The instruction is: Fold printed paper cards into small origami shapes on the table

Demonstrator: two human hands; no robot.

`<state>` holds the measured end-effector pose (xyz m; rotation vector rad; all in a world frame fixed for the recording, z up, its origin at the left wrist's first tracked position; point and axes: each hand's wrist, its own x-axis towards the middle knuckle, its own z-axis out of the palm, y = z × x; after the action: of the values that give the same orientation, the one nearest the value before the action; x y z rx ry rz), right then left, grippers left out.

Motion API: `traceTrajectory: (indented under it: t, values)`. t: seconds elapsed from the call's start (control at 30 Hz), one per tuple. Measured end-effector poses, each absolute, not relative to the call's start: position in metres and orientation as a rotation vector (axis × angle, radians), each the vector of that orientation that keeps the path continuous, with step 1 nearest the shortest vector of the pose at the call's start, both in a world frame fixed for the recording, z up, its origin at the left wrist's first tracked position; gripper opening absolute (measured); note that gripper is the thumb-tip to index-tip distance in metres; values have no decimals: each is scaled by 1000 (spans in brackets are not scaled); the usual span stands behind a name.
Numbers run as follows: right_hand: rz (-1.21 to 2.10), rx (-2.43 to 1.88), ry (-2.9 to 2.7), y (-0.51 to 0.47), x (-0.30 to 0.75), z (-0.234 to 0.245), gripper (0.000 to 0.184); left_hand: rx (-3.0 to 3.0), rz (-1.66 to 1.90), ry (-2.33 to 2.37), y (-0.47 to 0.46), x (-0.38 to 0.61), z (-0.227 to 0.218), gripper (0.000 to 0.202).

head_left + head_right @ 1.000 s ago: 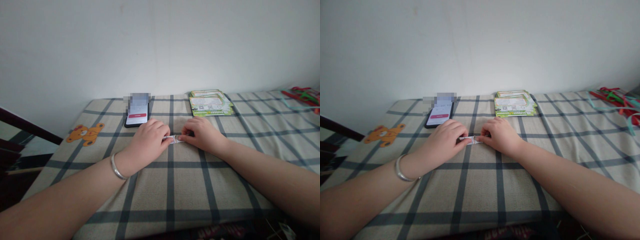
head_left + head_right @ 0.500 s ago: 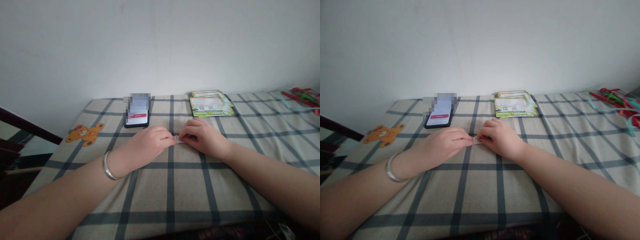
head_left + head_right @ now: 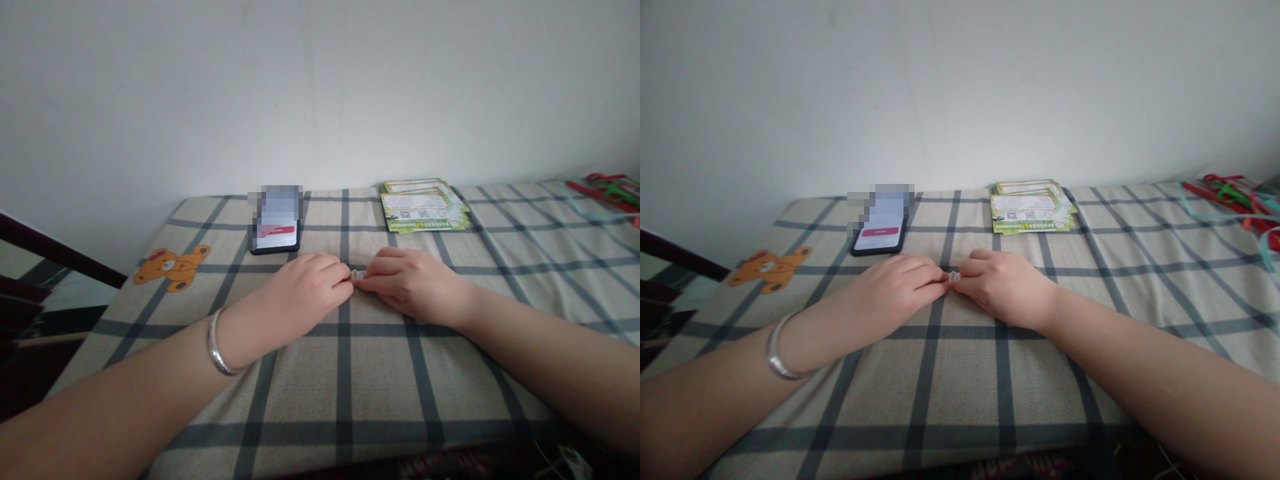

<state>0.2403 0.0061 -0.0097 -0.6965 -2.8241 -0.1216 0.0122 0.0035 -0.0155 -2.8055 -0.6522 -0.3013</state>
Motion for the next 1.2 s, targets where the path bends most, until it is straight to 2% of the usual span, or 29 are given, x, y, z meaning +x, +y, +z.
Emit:
traceTrajectory:
  t: [0.13, 0.37, 0.73, 1.2]
  values:
    - [-257, -732, -2893, 1, 243, -6, 26, -2796, -234, -670, 2, 12, -12, 15]
    - [-386, -763, -2937, -3, 252, -4, 19, -2781, -165, -673, 2, 10, -2, 25]
    - [-272, -855, -2908, -4, 256, -1, 21, -2762, -40, -749, 0, 1, 6, 27]
    - [-209, -965, -2874, -3, 258, 0, 21, -2774, -98, -884, -4, -5, 2, 27]
